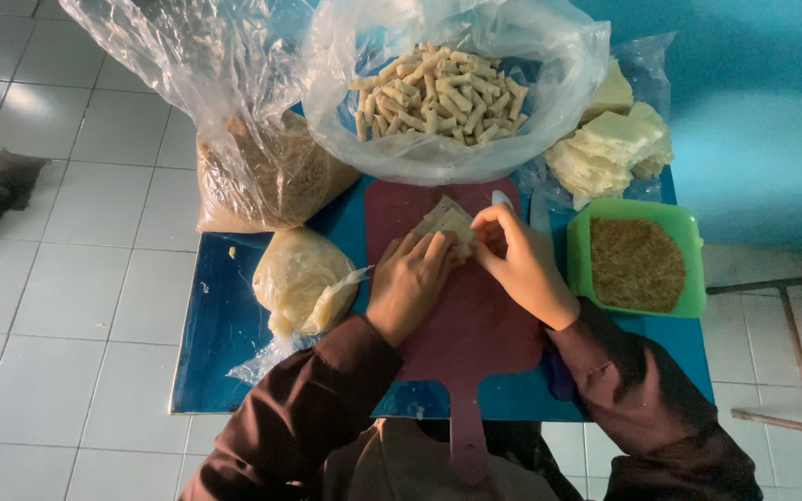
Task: The person folds square dough wrappers on a pink cutting board, pressing the edges to seal them, and occasionally reaches into a green container of filling and takes a new wrapper from a stack. Folded pieces are set aside and a new wrapper is placed on the board to repeat the folding.
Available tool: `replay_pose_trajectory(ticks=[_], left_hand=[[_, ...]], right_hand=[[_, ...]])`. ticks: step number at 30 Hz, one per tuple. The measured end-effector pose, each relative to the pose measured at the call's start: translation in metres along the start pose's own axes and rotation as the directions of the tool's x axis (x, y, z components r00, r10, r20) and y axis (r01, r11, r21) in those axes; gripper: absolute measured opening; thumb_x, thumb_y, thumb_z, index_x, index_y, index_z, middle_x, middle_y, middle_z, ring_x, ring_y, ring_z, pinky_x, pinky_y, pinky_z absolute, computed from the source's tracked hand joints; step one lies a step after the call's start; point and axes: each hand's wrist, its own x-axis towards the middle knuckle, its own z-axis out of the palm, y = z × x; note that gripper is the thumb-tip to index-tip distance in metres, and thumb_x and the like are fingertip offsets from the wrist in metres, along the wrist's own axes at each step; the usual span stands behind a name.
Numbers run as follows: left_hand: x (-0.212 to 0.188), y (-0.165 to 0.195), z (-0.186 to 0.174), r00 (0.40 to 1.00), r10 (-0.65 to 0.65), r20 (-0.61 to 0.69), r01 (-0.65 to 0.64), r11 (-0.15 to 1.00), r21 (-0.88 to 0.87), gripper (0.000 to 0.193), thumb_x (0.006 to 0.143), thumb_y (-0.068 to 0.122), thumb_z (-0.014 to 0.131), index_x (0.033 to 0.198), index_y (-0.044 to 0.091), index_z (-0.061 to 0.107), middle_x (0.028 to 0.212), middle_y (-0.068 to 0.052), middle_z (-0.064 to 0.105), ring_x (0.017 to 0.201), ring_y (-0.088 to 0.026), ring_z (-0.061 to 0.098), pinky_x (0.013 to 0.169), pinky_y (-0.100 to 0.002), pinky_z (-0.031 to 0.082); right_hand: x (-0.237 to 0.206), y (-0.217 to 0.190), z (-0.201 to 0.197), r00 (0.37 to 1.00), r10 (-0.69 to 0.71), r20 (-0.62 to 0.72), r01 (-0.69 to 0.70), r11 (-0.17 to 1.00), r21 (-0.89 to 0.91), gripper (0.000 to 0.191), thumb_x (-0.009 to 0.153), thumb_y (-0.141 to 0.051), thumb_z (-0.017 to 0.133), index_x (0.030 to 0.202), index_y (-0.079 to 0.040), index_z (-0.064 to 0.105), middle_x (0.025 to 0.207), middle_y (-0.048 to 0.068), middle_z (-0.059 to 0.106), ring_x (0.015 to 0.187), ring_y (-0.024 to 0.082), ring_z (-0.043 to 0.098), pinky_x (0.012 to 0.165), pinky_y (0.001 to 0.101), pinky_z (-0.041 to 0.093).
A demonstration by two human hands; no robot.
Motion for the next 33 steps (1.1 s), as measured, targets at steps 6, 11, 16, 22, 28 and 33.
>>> replay_pose_trajectory(ticks=[6, 11, 16, 22, 28, 33], left_hand=[[0.002, -0.003, -0.003, 0.999, 0.013, 0.044, -0.014, 1.0, 0.011, 0.027, 0.093, 0.017, 0.072, 0.115, 0.005, 0.062, 0.105, -0.008, 0.069, 0.095, -0.028, 0.066, 0.081, -0.043, 0.05], [0.002, -0.002, -0.005, 0.998, -0.03, 0.049, 0.029, 1.0, 0.006, 0.027, 0.093, 0.015, 0.07, 0.117, 0.007, 0.06, 0.105, -0.005, 0.068, 0.096, -0.027, 0.065, 0.085, -0.043, 0.05], [0.003, -0.004, -0.003, 0.999, -0.033, 0.043, 0.032, 0.999, 0.02, 0.025, 0.094, 0.016, 0.069, 0.116, 0.007, 0.059, 0.104, -0.006, 0.067, 0.096, -0.027, 0.065, 0.084, -0.042, 0.05], [0.001, -0.01, -0.009, 0.997, -0.018, 0.074, 0.018, 1.0, -0.001, 0.023, 0.093, 0.014, 0.07, 0.113, 0.008, 0.06, 0.105, -0.005, 0.068, 0.098, -0.028, 0.065, 0.085, -0.042, 0.05], [0.003, -0.02, -0.024, 0.977, 0.172, 0.123, -0.17, 0.985, -0.026, 0.025, 0.088, 0.014, 0.071, 0.111, 0.01, 0.063, 0.106, -0.005, 0.066, 0.102, -0.028, 0.064, 0.09, -0.041, 0.05], [0.006, -0.023, -0.018, 0.968, 0.227, 0.105, -0.229, 0.973, 0.006, 0.016, 0.094, 0.021, 0.073, 0.104, 0.012, 0.065, 0.102, -0.002, 0.066, 0.097, -0.023, 0.064, 0.084, -0.038, 0.049]], right_hand=[[0.001, 0.002, 0.005, 0.991, -0.119, 0.059, 0.118, 0.993, 0.029, 0.019, 0.1, 0.0, 0.063, 0.118, -0.003, 0.059, 0.107, 0.008, 0.071, 0.1, 0.019, 0.074, 0.081, 0.031, 0.057], [0.0, 0.004, 0.006, 0.996, -0.06, 0.061, 0.061, 0.998, -0.014, 0.021, 0.097, -0.001, 0.065, 0.117, -0.005, 0.059, 0.108, 0.008, 0.073, 0.102, 0.021, 0.075, 0.08, 0.032, 0.057], [0.001, 0.003, 0.005, 0.975, -0.21, 0.068, 0.219, 0.956, -0.195, 0.023, 0.088, 0.001, 0.073, 0.109, -0.005, 0.065, 0.102, 0.01, 0.071, 0.098, 0.028, 0.07, 0.08, 0.0371, 0.056], [0.002, 0.003, 0.005, 0.931, -0.355, 0.088, 0.366, 0.899, -0.241, 0.019, 0.084, 0.004, 0.074, 0.101, -0.004, 0.07, 0.102, 0.008, 0.071, 0.097, 0.028, 0.066, 0.085, 0.0382, 0.053], [0.003, 0.005, 0.003, 0.894, -0.431, 0.12, 0.447, 0.852, -0.273, 0.025, 0.079, 0.007, 0.074, 0.102, -0.003, 0.072, 0.105, 0.008, 0.069, 0.1, 0.029, 0.064, 0.089, 0.0383, 0.053], [0.003, 0.005, 0.0, 0.89, -0.432, 0.143, 0.455, 0.845, -0.282, 0.024, 0.077, 0.006, 0.075, 0.098, -0.003, 0.072, 0.105, 0.008, 0.069, 0.103, 0.029, 0.064, 0.091, 0.0389, 0.053]])
